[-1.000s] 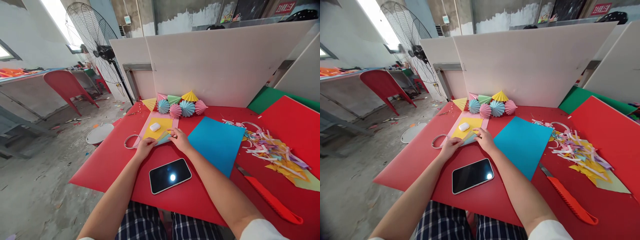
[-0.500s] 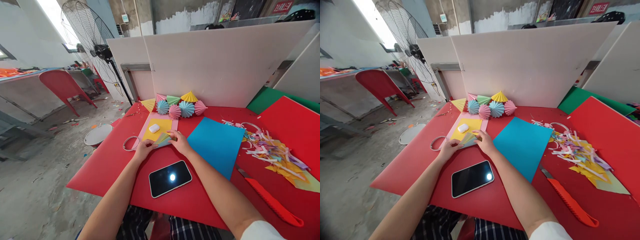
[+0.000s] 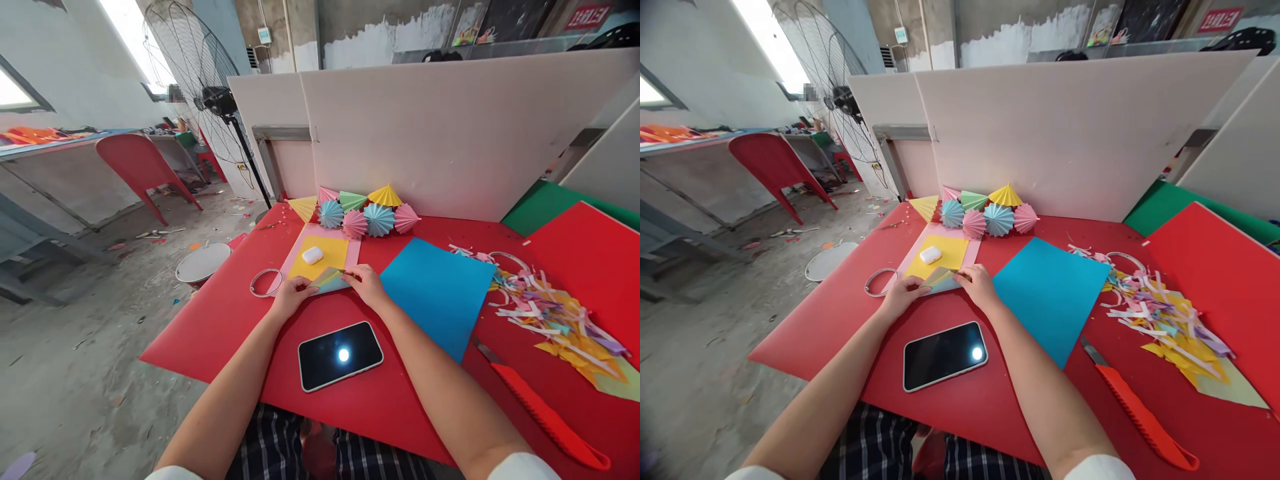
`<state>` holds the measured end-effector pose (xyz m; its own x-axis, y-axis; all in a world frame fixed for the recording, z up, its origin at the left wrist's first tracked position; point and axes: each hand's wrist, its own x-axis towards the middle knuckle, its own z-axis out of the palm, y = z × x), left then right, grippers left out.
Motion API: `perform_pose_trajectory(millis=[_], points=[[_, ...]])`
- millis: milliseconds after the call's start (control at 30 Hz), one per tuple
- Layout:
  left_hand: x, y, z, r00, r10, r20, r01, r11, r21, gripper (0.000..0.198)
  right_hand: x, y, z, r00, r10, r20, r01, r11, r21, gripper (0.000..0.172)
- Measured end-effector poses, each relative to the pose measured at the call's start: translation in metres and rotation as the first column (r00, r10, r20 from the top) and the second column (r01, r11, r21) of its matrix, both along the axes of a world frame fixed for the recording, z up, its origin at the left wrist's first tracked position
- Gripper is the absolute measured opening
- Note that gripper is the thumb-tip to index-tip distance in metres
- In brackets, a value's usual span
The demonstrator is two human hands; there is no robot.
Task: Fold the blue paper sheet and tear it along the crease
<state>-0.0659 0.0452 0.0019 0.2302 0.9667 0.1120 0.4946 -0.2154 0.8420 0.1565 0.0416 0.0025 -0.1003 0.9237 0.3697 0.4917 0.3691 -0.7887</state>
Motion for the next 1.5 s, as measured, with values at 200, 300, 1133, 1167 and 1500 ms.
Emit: perform_pose_trajectory(millis=[200,300,1133,1167,1500], points=[[0.001,-0.002,0.003,0.999,-0.033,0.001,0.033,0.999,0.007,0.030,-0.005,0.000,-0.002,0.999,-0.018,0.032,0.018,1.000,-0.002,0.006],[0.001,-0.002,0.003,0.999,-0.051,0.010,0.051,0.999,0.013,0.030,-0.006,-0.001,-0.003,0.999,-0.014,0.030,0.015,1.000,-0.015,0.005],[0.001,-0.014,-0.006,0.997,-0.060,-0.040,0.065,0.990,0.125,0.027,-0.003,-0.001,-0.006,0.998,0.025,-0.059,-0.033,0.990,-0.137,0.008],[0.000,-0.019,-0.004,0.997,-0.058,-0.053,0.065,0.988,0.142,0.027,-0.001,-0.001,-0.004,0.997,0.048,-0.061,-0.057,0.988,-0.141,0.009],[0.003,-0.120,0.031,0.831,-0.288,-0.476,0.371,0.925,0.087,0.078,0.012,-0.003,0.004,0.989,0.064,-0.135,-0.091,0.975,-0.204,0.045]])
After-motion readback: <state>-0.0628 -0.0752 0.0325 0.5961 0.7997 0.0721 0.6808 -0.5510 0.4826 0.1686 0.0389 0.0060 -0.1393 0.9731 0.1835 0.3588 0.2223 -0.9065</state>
